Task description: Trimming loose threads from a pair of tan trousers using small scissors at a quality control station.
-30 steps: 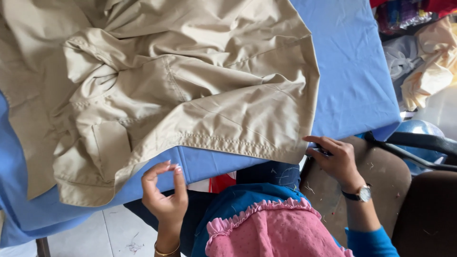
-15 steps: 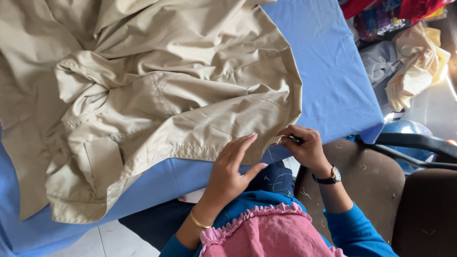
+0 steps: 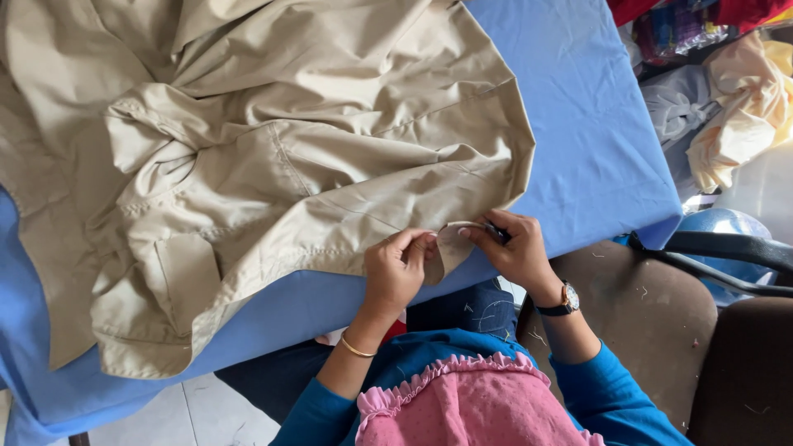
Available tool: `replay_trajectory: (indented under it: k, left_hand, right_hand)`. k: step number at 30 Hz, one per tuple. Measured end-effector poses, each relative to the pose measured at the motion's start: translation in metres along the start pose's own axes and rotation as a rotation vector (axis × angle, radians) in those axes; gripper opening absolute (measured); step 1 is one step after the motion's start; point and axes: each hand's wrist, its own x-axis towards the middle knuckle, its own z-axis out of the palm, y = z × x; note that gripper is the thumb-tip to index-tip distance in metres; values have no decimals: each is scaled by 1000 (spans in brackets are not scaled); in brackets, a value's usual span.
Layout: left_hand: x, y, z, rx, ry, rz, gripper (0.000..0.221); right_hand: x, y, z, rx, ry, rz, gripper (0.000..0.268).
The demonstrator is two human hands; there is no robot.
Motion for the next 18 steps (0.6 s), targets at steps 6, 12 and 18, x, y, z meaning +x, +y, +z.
replay_trajectory:
  k: [6, 12, 18]
  left_hand:
    - [5, 6, -20, -273, -53, -274, 17]
    - [13, 23, -8, -225, -59, -201, 29]
    - [13, -1, 1, -6, 6, -118, 10]
  right_hand:
    - [7, -6, 7, -28, -10, 126, 20]
    - [7, -6, 9, -22, -4, 173, 19]
    - [7, 4, 12, -44, -26, 217, 18]
